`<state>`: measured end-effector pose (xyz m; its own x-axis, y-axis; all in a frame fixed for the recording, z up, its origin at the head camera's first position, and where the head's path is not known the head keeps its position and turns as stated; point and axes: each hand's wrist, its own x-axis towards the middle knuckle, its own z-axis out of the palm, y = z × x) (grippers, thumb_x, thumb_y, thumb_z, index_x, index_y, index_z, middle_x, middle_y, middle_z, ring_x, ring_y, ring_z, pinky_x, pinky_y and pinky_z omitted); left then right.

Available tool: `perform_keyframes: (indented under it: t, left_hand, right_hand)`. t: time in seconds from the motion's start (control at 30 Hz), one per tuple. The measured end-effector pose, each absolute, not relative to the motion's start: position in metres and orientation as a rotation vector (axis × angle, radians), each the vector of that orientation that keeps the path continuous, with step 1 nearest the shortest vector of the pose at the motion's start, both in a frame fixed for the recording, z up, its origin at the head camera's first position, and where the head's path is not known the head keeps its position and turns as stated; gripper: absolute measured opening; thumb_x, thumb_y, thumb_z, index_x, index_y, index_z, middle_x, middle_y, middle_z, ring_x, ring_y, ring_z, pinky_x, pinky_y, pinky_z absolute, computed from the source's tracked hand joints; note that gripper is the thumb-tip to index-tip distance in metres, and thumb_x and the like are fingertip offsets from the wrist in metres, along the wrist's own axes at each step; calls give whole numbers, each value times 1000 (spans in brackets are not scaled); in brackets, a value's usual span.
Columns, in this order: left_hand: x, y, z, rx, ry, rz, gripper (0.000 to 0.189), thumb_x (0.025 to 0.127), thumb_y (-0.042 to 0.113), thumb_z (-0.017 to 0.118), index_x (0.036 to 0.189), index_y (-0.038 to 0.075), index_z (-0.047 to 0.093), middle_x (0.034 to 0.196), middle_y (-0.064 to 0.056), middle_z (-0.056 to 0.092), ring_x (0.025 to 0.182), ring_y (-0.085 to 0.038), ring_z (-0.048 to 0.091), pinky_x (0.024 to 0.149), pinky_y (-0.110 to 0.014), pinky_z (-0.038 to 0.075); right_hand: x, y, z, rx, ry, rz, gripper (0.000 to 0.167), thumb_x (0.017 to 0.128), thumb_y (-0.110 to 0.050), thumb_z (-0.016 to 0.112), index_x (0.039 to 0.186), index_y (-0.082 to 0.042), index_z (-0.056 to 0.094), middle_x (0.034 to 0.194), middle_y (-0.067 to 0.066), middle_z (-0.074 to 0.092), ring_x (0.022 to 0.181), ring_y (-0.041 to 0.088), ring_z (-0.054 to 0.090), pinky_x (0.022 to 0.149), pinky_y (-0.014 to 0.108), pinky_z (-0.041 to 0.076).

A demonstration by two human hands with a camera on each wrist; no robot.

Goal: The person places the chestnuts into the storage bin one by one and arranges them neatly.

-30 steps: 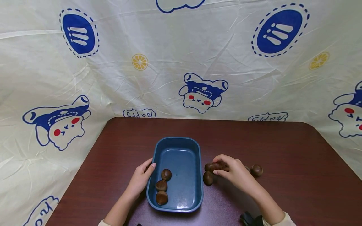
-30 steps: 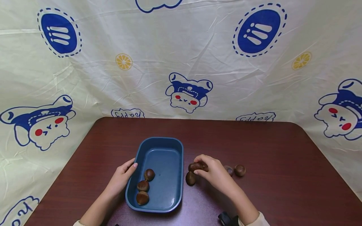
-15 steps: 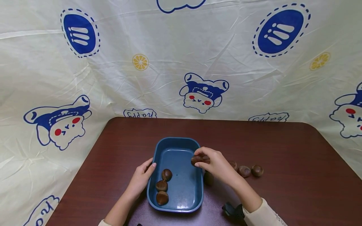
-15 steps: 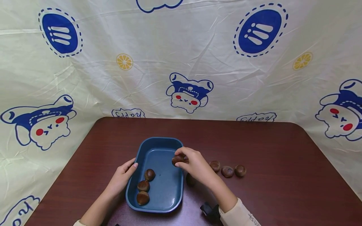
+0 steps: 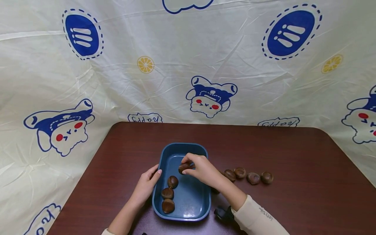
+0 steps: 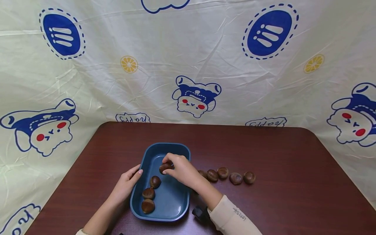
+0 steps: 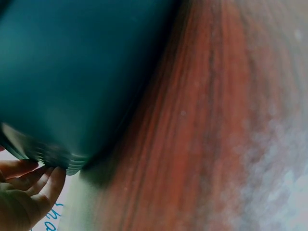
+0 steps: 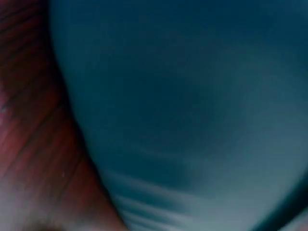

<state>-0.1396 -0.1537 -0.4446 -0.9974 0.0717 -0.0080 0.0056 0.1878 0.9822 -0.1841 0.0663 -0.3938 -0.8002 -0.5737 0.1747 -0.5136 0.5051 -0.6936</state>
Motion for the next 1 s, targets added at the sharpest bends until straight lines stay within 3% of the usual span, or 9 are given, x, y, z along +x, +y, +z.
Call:
perform_keyframes:
  t: [0.47,0.73,1.0]
  left_hand:
    - [-140,-153,-444,69,2359,2000,41,94,20,49,129,-1,45,119,-20,53,96,-28,58,78,-38,49]
    - [-139,-154,-445,52,2343,2019,41,93,21,50,129,0,46,116,-20,56,92,-29,59,76,-38,49]
    - [-140,-153,-445,50,2363,2008,40,94,19,49,128,-1,46,117,-19,55,95,-28,58,78,-39,49]
  right_hand:
    - [-198,34,-421,-838,2692,-1167,13,82,-12,66,87,-11,54,84,0,60,75,11,57,57,21,46]
    - [-199,30,-424,-845,2673,-1112,10,82,-7,66,86,-9,57,85,1,59,76,14,56,60,23,45]
    - [-199,30,-425,-844,2625,-1064,17,84,-5,63,100,-4,58,97,8,62,91,20,59,72,30,48]
